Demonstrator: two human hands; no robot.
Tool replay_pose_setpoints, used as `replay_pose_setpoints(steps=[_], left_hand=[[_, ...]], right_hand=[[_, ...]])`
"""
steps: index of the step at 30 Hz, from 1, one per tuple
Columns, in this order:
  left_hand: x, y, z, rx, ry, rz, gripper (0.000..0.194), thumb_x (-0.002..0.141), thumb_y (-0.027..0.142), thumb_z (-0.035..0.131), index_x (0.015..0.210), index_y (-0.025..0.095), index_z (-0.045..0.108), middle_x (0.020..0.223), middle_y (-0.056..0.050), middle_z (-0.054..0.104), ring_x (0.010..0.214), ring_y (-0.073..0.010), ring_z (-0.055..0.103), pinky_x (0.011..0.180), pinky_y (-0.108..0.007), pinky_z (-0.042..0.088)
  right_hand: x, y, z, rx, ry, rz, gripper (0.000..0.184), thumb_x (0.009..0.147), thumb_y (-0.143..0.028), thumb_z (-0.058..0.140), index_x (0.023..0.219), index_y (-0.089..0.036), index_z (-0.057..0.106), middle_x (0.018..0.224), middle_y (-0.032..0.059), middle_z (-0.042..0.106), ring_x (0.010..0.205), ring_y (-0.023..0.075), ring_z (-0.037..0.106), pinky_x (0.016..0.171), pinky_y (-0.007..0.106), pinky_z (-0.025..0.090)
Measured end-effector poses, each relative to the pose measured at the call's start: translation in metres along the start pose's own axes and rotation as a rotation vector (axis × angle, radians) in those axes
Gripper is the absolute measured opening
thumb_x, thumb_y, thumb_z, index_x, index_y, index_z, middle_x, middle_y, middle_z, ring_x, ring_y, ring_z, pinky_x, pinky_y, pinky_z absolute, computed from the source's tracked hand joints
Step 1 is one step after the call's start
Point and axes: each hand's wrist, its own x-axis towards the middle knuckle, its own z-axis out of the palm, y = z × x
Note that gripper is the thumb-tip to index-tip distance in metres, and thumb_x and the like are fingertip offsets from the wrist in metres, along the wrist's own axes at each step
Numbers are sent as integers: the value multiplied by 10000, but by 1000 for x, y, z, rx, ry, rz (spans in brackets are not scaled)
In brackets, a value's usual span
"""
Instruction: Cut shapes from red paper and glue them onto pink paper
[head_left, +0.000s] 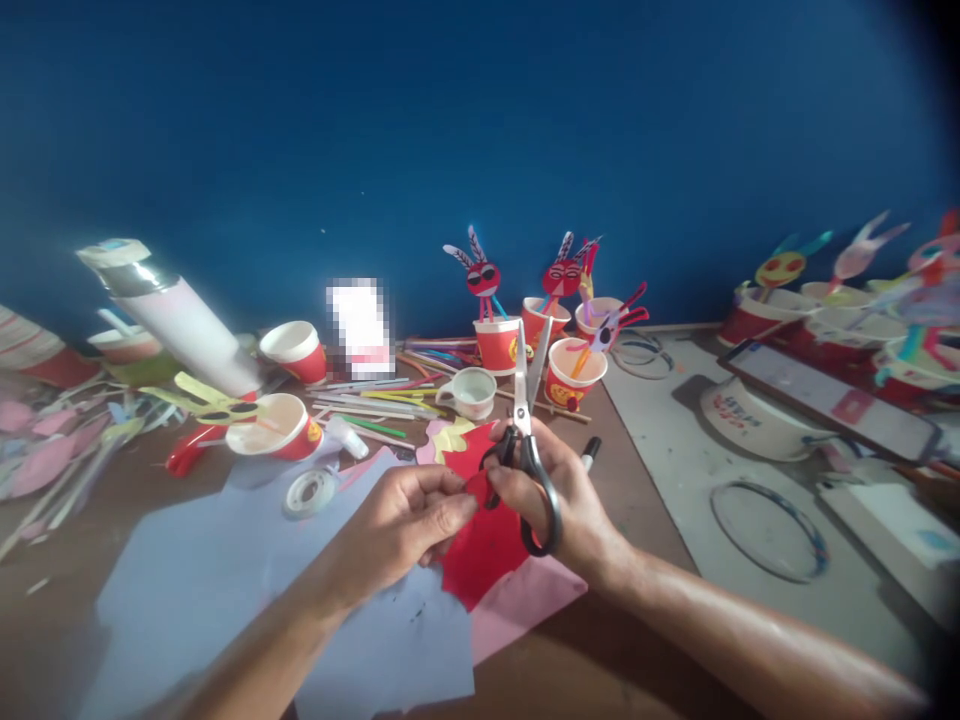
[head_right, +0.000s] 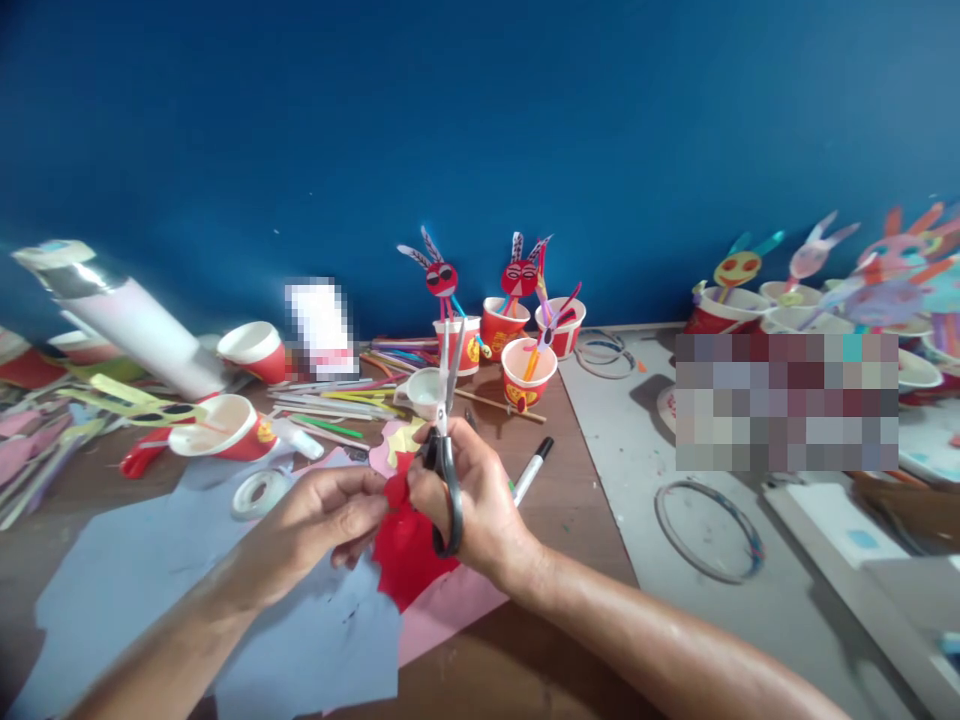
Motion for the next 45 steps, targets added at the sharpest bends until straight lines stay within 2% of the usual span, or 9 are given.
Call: replay_pose_setpoints(steps=[5,10,15,21,24,28,34,45], left_hand=[[4,-8,13,-114,117,-21,282,734,399,671,756,139,566,526,56,460,438,-59,386,410,-183,278],[5,-9,15,-113,185,2,235,766,364,635,743,137,576,486,62,458,429,-59,389,425,-186,298],[2,-5,5,-75,215,38,203,804,318,572,682,161,528,489,66,461,443,-60,398,437,-178,307],[-3,7,-12,-27,329,116,180,777,304,570,677,156,544,479,56,497,431,-61,394,429,-181,303],[-4,10,-15,-51,336,140,165,766,297,574,694,150,556,468,61,498,409,-52,381,427,-182,299],[-5,10,-16,-66,347,122,119,746,259,585,696,154,558,458,68,497,402,-46,376,414,-173,286],[-6,10,-13,-39,320,121,104,751,228,573,672,160,557,458,80,492,396,-37,368,419,-163,306],[-6,13,-11,10,296,116,126,737,201,565,623,151,546,438,76,480,400,-40,389,405,-158,290]], right_hand=[[-1,4,2,-30,15,-17,261,675,-214,661,845,-202,463,647,-55,520,541,83,439,506,210,398],[-2,10,3,-12,-22,-16,239,692,-203,644,846,-202,462,641,-59,496,562,99,462,534,230,407],[-1,11,-1,-41,-88,61,265,713,-268,690,865,-198,485,681,-48,479,615,114,469,583,248,409],[-6,19,-5,-188,-281,142,301,775,-418,657,943,-204,530,757,-17,492,680,133,480,630,258,433],[-11,20,-3,-235,-367,182,329,793,-489,613,935,-208,520,785,-3,488,710,146,480,647,264,437],[-14,16,-1,-324,-426,171,333,795,-501,600,931,-207,521,772,-5,473,699,147,453,636,262,419],[-17,15,-2,-341,-432,134,324,766,-477,637,957,-228,555,765,2,485,700,163,474,635,268,430],[-18,15,-3,-310,-471,146,316,799,-462,615,996,-227,539,772,-10,482,707,149,470,636,237,429]])
